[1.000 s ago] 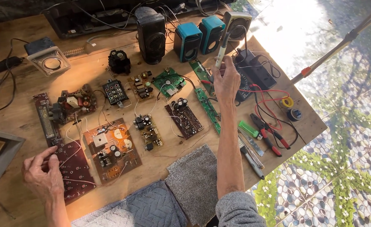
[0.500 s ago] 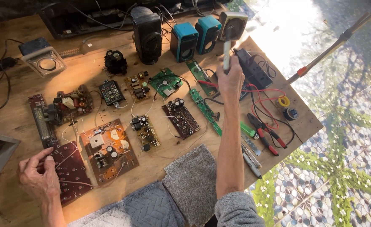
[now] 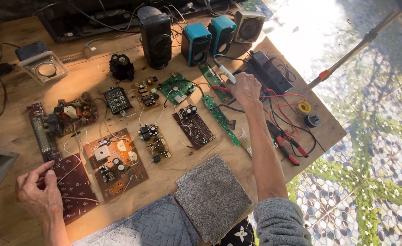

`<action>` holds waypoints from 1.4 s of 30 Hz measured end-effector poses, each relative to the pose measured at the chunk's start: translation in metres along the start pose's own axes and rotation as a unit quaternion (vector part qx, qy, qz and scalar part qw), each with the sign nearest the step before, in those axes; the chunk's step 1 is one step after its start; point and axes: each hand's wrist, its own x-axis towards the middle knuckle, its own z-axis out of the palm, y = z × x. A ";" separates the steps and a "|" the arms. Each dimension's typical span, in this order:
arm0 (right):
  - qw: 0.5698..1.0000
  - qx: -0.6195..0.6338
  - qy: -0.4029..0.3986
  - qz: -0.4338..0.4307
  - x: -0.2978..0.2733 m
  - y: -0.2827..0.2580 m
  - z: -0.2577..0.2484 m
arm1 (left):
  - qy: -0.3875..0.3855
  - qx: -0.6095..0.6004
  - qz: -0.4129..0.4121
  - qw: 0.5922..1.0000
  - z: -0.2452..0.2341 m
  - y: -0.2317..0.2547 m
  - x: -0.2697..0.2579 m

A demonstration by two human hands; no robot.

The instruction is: Soldering electronic components onto various circuit boards on a workbench.

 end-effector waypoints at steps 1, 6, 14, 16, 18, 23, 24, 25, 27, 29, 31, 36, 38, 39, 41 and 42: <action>1.000 0.001 0.002 0.003 0.001 0.001 0.004 | 0.000 -0.001 0.003 1.000 0.000 0.000 0.000; 0.997 -0.056 0.008 -0.056 0.002 0.003 0.014 | -0.009 0.017 -0.001 1.000 -0.002 0.004 -0.001; 0.997 -0.058 0.054 0.014 0.003 0.044 -0.019 | -0.008 0.007 -0.002 1.000 0.001 -0.001 -0.001; 0.995 -0.054 0.078 0.032 0.009 0.065 -0.024 | -0.004 0.001 0.000 1.000 0.001 -0.002 -0.002; 0.994 -0.026 0.084 0.064 0.019 0.088 -0.020 | -0.011 -0.008 -0.013 1.000 0.001 0.000 -0.001; 0.992 0.011 0.100 0.075 0.017 0.112 -0.011 | -0.007 0.024 0.000 1.000 0.005 -0.011 -0.003; 0.991 0.010 0.109 0.072 0.018 0.117 -0.007 | -0.007 0.027 -0.001 1.000 0.005 -0.012 -0.003; 0.991 0.009 0.110 0.072 0.016 0.116 -0.008 | -0.006 0.026 -0.001 1.000 0.005 -0.012 -0.003; 0.990 0.019 0.129 0.061 0.012 0.112 -0.009 | 0.001 0.021 0.013 1.000 0.005 -0.014 -0.003; 0.985 0.036 0.163 0.042 0.003 0.109 -0.016 | -0.001 0.015 0.008 1.000 0.005 -0.012 -0.003; 0.979 0.052 0.196 0.024 -0.002 0.110 -0.022 | -0.004 0.008 0.003 1.000 0.004 -0.010 -0.001; 0.982 0.136 0.127 -0.034 -0.014 0.115 -0.031 | 0.003 0.017 0.012 1.000 0.003 -0.008 -0.003; 0.980 0.128 0.130 -0.074 -0.015 0.108 -0.024 | 0.004 0.017 0.008 1.000 0.005 -0.009 -0.005; 0.978 0.124 0.130 -0.107 -0.019 0.106 -0.018 | -0.003 0.019 0.009 1.000 0.004 -0.011 -0.004; 0.975 0.077 0.133 -0.163 -0.012 0.099 -0.010 | -0.004 0.012 0.005 1.000 0.003 -0.006 -0.002; 0.966 0.027 0.134 -0.220 -0.010 0.097 -0.006 | -0.005 0.002 0.000 1.000 0.003 -0.004 -0.002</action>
